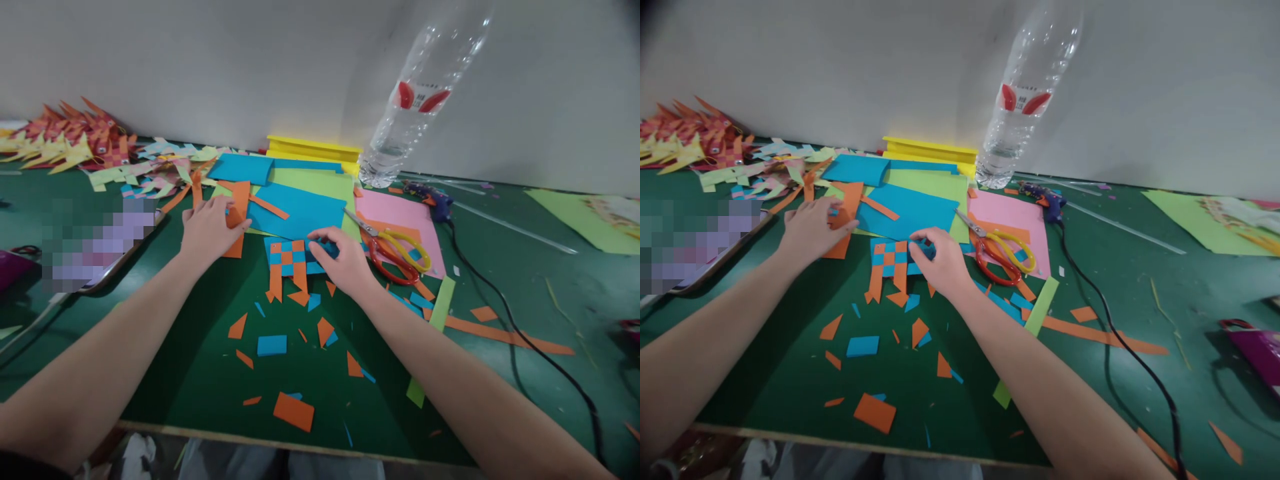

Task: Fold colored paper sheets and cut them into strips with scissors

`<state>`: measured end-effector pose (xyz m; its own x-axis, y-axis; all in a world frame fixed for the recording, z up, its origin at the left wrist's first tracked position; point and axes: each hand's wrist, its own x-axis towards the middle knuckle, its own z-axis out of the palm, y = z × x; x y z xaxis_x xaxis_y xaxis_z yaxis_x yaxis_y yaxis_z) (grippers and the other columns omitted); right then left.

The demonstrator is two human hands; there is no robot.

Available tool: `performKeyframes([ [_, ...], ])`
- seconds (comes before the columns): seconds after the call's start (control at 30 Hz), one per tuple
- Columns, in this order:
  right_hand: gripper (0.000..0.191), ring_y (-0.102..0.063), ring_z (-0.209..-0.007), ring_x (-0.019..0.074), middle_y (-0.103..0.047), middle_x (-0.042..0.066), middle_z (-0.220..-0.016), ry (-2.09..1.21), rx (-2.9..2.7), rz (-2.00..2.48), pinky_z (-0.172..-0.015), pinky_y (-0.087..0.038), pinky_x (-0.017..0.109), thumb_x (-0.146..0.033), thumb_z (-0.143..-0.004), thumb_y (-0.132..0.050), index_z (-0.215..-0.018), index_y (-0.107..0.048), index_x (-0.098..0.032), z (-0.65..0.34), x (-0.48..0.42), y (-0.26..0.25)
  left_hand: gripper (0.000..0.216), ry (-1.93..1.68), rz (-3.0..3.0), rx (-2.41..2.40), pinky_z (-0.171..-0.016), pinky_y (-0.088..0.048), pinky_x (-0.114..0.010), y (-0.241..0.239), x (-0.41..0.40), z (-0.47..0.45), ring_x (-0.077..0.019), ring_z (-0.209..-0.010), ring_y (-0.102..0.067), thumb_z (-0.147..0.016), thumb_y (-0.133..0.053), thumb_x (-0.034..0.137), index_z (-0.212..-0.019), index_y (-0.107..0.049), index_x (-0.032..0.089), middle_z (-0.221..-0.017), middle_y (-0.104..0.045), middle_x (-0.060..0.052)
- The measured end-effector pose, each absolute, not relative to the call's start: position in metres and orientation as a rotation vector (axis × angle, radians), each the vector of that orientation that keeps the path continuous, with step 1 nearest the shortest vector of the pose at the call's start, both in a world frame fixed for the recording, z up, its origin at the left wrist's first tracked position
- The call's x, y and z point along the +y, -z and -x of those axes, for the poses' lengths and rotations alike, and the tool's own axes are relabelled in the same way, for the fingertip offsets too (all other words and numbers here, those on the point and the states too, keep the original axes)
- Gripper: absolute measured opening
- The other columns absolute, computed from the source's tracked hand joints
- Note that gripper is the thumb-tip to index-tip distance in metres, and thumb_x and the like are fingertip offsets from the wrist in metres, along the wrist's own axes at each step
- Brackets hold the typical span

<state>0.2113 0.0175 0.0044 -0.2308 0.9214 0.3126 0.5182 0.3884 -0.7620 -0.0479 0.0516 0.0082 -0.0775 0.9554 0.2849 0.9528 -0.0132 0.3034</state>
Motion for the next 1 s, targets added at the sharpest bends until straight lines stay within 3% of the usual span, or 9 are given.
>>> performKeyframes([
  [0.13,0.019,-0.062,-0.090,0.0215,-0.070,0.008,-0.099,-0.649,-1.896,1.274,-0.075,-0.048,0.036,-0.032,-0.086,-0.054,-0.095,-0.066,-0.020,-0.2117,0.0171,-0.0044,0.052,-0.488,-2.228,2.267,-0.097,-0.038,-0.053,-0.0086,0.0493,0.0448,-0.0393,-0.120,-0.053,-0.085,-0.055,0.056,-0.122,-0.057,0.020,-0.115,-0.067,-0.016],
  [0.43,0.018,-0.062,-0.088,0.0212,-0.070,0.008,-0.098,-0.665,-1.881,1.290,-0.075,-0.047,0.036,-0.032,-0.086,-0.054,-0.094,-0.066,-0.021,-0.2115,0.0166,-0.0051,0.051,-0.384,-2.347,2.212,-0.108,-0.031,-0.052,-0.0054,0.0461,0.0386,-0.0357,-0.128,-0.050,-0.089,-0.051,0.049,-0.129,-0.054,0.017,-0.124,-0.064,-0.017],
  [0.7,0.016,-0.062,-0.087,0.0210,-0.070,0.007,-0.096,-0.665,-1.876,1.298,-0.075,-0.048,0.036,-0.031,-0.086,-0.055,-0.093,-0.066,-0.022,-0.2112,0.0167,-0.0047,0.048,-0.603,-2.282,2.115,-0.106,-0.034,-0.048,-0.0075,0.0464,0.0400,-0.0328,-0.121,-0.057,-0.087,-0.054,0.029,-0.133,-0.045,0.018,-0.125,-0.066,-0.012],
  [0.83,0.014,-0.062,-0.087,0.0212,-0.070,0.006,-0.096,-0.649,-1.882,1.285,-0.075,-0.049,0.037,-0.030,-0.086,-0.055,-0.091,-0.066,-0.023,-0.2115,0.0167,-0.0047,0.044,-0.731,-2.316,1.976,-0.107,-0.035,-0.047,-0.0058,0.0475,0.0392,-0.0296,-0.113,-0.064,-0.089,-0.052,0.031,-0.131,-0.046,0.021,-0.128,-0.064,-0.012],
  [1.0,0.013,-0.063,-0.086,0.0206,-0.071,0.006,-0.096,-0.648,-1.885,1.282,-0.074,-0.049,0.036,-0.029,-0.086,-0.055,-0.092,-0.065,-0.022,-0.2112,0.0166,-0.0053,0.042,-0.730,-2.423,1.791,-0.108,-0.036,-0.047,-0.0006,0.0489,0.0369,-0.0281,-0.116,-0.062,-0.093,-0.043,0.035,-0.131,-0.046,0.018,-0.129,-0.063,-0.014],
])
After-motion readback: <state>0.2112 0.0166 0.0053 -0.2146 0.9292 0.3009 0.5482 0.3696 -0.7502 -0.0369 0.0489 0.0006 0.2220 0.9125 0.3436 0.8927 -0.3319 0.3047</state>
